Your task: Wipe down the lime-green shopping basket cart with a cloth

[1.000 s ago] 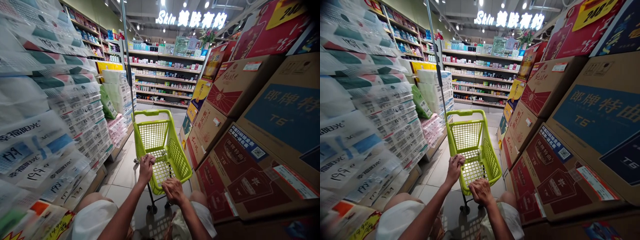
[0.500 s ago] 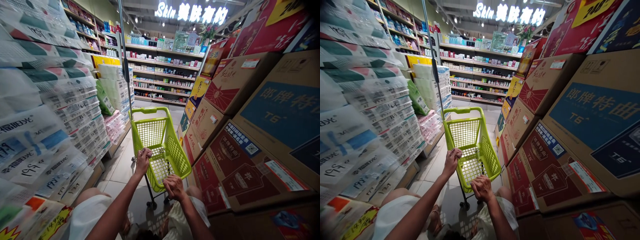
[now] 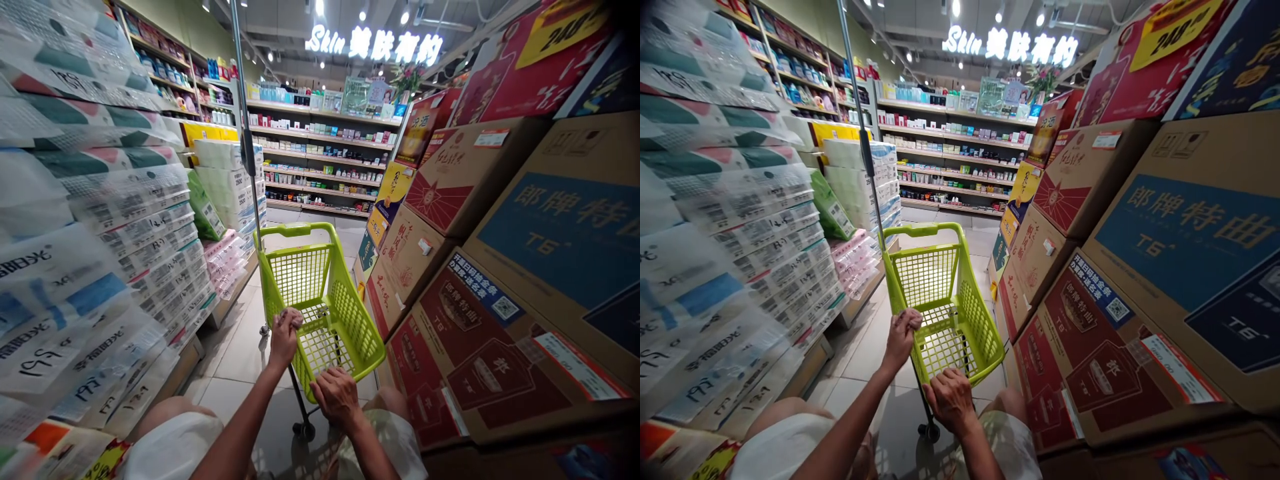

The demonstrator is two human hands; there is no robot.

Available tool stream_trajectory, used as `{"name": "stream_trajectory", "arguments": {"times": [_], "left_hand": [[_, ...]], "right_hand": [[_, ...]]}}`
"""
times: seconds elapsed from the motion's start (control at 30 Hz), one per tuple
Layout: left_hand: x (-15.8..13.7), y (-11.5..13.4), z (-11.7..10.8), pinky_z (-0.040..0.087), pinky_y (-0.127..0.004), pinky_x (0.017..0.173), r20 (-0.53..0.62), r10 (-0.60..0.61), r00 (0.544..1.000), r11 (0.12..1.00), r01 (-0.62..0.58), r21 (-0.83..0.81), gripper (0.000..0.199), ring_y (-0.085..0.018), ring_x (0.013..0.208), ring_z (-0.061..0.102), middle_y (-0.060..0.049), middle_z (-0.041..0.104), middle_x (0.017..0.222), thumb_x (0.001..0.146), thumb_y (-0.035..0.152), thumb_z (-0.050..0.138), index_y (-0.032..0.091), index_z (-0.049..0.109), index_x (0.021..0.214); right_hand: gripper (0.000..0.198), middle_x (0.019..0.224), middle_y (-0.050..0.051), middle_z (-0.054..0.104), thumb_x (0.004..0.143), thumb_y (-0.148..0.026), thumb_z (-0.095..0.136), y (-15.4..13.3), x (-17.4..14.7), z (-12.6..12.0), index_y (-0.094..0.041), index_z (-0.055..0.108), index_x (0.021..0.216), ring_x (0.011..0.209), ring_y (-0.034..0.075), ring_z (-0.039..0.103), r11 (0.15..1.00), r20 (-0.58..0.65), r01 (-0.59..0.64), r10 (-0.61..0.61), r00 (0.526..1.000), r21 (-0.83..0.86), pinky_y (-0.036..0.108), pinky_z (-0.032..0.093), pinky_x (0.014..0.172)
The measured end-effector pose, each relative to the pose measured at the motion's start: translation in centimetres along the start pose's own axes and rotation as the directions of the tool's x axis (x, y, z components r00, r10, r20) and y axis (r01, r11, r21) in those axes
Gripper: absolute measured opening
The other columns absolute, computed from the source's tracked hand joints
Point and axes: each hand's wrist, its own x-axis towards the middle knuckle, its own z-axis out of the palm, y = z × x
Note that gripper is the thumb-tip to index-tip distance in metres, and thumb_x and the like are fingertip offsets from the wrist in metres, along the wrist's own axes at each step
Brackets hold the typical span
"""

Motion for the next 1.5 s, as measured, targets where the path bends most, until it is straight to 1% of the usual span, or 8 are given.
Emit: {"name": "stream_trajectory", "arguments": {"times": [0.1,0.17,0.4,0.6,0.7,0.97,1.23,1.5], "left_hand": [[-2.9,-0.6,0.4,0.046,-0.046,0.106,0.038,0.081,0.996,0.996,-0.080,-0.036,0.031,-0.026,0.112,0.059,-0.008,0.071,0.114,0.093,0.013,0.044,0.024,0.071,0.104],[-2.4,-0.9,0.1,0.047,-0.046,0.105,0.055,0.091,0.994,0.996,-0.090,-0.022,0.031,-0.026,0.112,0.058,-0.008,0.070,0.113,0.092,0.013,0.045,0.024,0.071,0.105],[7.4,-1.4,-1.5,0.049,-0.050,0.100,-0.047,0.027,0.999,0.997,-0.023,0.071,0.032,-0.029,0.104,0.057,-0.010,0.069,0.108,0.087,0.009,0.046,0.023,0.071,0.102],[-0.6,-1.1,1.0,0.049,-0.048,0.102,-0.078,0.091,0.993,0.995,-0.093,-0.024,0.032,-0.028,0.112,0.061,-0.009,0.071,0.113,0.092,0.012,0.044,0.025,0.070,0.105],[-2.5,-1.2,1.2,0.049,-0.045,0.102,-0.050,0.107,0.993,0.992,-0.110,-0.053,0.031,-0.027,0.112,0.061,-0.007,0.071,0.113,0.094,0.014,0.045,0.027,0.070,0.106],[9.5,-2.7,-2.8,0.049,-0.047,0.097,-0.287,0.065,0.956,0.998,-0.064,0.010,0.023,-0.027,0.098,0.058,-0.010,0.069,0.108,0.091,0.015,0.048,0.023,0.068,0.100],[2.3,-4.0,0.7,0.048,-0.049,0.102,-0.225,0.178,0.958,0.983,-0.184,-0.005,0.022,-0.027,0.106,0.062,-0.008,0.069,0.109,0.097,0.017,0.044,0.025,0.064,0.102],[14.0,-4.6,-3.7,0.044,-0.058,0.109,-0.339,0.033,0.940,0.998,-0.014,0.060,0.038,-0.034,0.118,0.056,-0.015,0.066,0.124,0.093,0.018,0.049,0.024,0.065,0.127]], "right_hand": [[0.037,0.062,-0.001,0.061,0.106,-0.029,0.046,0.7,-0.1,0.4,-0.023,0.054,0.070,0.065,0.015,0.053,0.999,-0.043,0.050,-0.049,0.998,0.021,0.031,0.031,0.075],[0.040,0.060,-0.001,0.059,0.106,-0.028,0.046,1.2,-0.1,0.1,-0.023,0.053,0.067,0.062,0.014,0.051,0.997,-0.067,0.062,-0.060,0.996,0.036,0.031,0.030,0.072],[0.043,0.057,-0.002,0.058,0.106,-0.028,0.043,1.5,-0.2,-2.1,-0.022,0.050,0.063,0.062,0.013,0.052,0.999,-0.032,-0.006,0.008,0.999,0.049,0.030,0.029,0.072],[0.023,0.082,0.001,0.067,0.100,-0.018,0.038,-0.9,1.8,-0.8,-0.020,0.061,0.103,0.075,0.017,0.061,0.979,-0.065,-0.203,0.203,0.977,0.006,0.029,0.033,0.074],[0.024,0.080,0.001,0.064,0.101,-0.015,0.034,-1.9,2.8,0.1,-0.020,0.058,0.102,0.072,0.017,0.060,0.979,-0.083,-0.203,0.201,0.976,-0.012,0.029,0.033,0.072],[0.024,0.077,0.000,0.064,0.107,-0.025,0.035,-1.4,2.3,-0.4,-0.023,0.054,0.093,0.071,0.016,0.061,0.989,-0.034,-0.147,0.148,0.988,0.022,0.027,0.035,0.071],[0.021,0.075,-0.001,0.065,0.107,-0.024,0.035,0.4,1.3,0.4,-0.023,0.055,0.100,0.067,0.016,0.063,0.995,-0.071,-0.082,0.085,0.994,0.054,0.027,0.036,0.066],[0.023,0.073,-0.001,0.063,0.107,-0.021,0.034,0.9,2.2,-0.8,-0.022,0.055,0.098,0.063,0.015,0.062,0.997,-0.061,-0.044,0.048,0.997,0.056,0.027,0.036,0.063]]}}
